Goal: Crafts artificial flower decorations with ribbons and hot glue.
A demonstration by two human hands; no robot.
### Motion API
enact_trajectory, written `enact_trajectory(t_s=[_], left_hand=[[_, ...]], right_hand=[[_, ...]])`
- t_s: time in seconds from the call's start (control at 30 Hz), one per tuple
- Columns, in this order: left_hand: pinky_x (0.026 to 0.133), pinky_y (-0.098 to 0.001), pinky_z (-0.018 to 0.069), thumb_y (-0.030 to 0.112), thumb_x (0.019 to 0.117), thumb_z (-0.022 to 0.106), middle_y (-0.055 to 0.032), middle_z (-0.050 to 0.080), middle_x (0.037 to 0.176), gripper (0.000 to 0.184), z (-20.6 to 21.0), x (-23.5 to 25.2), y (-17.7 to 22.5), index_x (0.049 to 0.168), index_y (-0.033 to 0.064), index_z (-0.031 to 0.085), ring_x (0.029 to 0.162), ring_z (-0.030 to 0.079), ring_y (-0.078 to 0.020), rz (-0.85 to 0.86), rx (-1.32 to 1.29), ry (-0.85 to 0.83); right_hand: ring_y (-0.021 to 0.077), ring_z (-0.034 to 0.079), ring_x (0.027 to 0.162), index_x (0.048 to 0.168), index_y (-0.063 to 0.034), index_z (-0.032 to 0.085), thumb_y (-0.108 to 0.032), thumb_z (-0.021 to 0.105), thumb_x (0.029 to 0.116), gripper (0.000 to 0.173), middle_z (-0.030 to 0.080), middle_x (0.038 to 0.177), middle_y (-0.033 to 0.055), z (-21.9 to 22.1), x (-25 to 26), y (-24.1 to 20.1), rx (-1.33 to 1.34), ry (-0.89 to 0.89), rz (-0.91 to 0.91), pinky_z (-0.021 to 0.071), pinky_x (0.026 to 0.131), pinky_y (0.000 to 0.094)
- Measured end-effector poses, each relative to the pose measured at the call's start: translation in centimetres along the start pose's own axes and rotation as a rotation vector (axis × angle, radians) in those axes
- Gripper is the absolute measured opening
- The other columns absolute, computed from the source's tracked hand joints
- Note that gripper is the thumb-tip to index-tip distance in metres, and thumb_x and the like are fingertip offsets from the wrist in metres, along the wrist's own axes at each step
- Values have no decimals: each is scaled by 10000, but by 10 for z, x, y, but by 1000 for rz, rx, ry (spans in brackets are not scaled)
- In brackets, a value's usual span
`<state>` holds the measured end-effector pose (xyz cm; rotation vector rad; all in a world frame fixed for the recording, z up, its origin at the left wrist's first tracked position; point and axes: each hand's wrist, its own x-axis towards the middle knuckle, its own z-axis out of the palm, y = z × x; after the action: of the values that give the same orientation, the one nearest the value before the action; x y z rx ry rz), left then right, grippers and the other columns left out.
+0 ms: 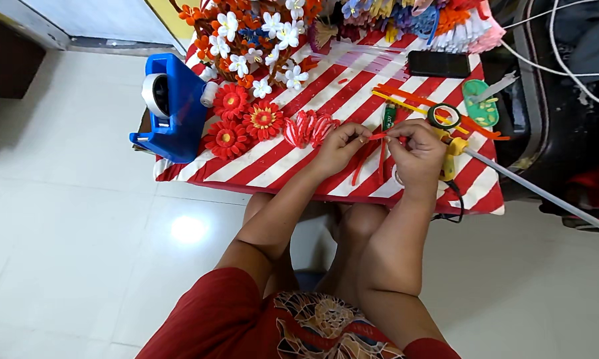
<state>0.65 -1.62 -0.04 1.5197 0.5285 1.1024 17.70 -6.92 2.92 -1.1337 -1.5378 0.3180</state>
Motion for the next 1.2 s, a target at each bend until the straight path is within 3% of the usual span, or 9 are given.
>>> enact_trajectory(t_s=[0.23, 0.37, 0.47, 0.67, 0.77, 0.93, 1.07, 1.2], left_hand=[[800, -209, 524, -20, 996, 529, -16, 651, 903, 123, -1, 0, 2, 1037, -39, 644, 823, 608, -20, -93, -85, 5], [816, -252, 553, -12, 988, 525, 0, 660, 898, 133, -2, 0, 1, 1038, -14, 648, 826, 635, -47, -166, -214, 20], [778, -245, 561, -10, 985, 497, 26, 665, 892, 170, -2, 1, 0, 1054, 14, 651, 793, 640, -43, -219, -365, 29], [751, -268, 572, -44, 969, 463, 24, 660, 839, 210, -3, 1, 5, 1011, 72, 633, 752, 644, -72, -309, -582, 23], [756, -267, 579, -44, 968, 473, 26, 662, 847, 200, -3, 1, 5, 1014, 73, 628, 753, 650, -69, -324, -573, -1], [759, -263, 563, -31, 969, 472, 32, 644, 805, 177, 0, -3, 10, 1033, 55, 612, 740, 636, -61, -319, -434, -41], [805, -266, 564, -47, 940, 576, 4, 665, 877, 147, 0, -1, 3, 1078, -25, 619, 811, 646, -54, -156, -261, -56], [776, -213, 547, -61, 911, 633, -41, 668, 935, 211, 4, -2, 2, 1121, -85, 613, 817, 630, -37, -25, -136, -38]], right_hand=[[85, 618, 1029, 954, 37, 686, 23, 656, 872, 89, 620, 1119, 103, 2, 0, 1, 18, -7, 33, 537, 874, 200], [76, 612, 1054, 1189, 45, 651, 31, 641, 863, 326, 568, 1246, 97, -1, 0, 1, 82, -6, 44, 549, 886, 211], [58, 623, 972, 1299, 11, 598, 40, 635, 851, 450, 550, 1277, 64, -2, 0, 2, 160, -10, 53, 565, 837, 221], [75, 620, 1024, 1259, -1, 634, -20, 641, 902, 357, 582, 1270, 57, 2, 0, 7, 226, -4, 44, 554, 875, 236], [64, 620, 1031, 1192, -21, 673, -58, 637, 941, 256, 623, 1203, 24, 2, 0, 9, 246, -7, 8, 546, 874, 226], [39, 651, 915, 1136, -60, 703, -64, 637, 954, 194, 672, 1093, -33, 6, -3, 10, 306, 35, 50, 572, 799, 228], [11, 642, 826, 1136, -62, 690, -28, 609, 953, 203, 680, 1039, -52, 8, -3, 7, 274, 61, 91, 567, 740, 204], [8, 635, 786, 1123, -84, 687, -32, 609, 956, 192, 680, 981, -66, 9, -3, 7, 265, 96, 127, 558, 705, 199]])
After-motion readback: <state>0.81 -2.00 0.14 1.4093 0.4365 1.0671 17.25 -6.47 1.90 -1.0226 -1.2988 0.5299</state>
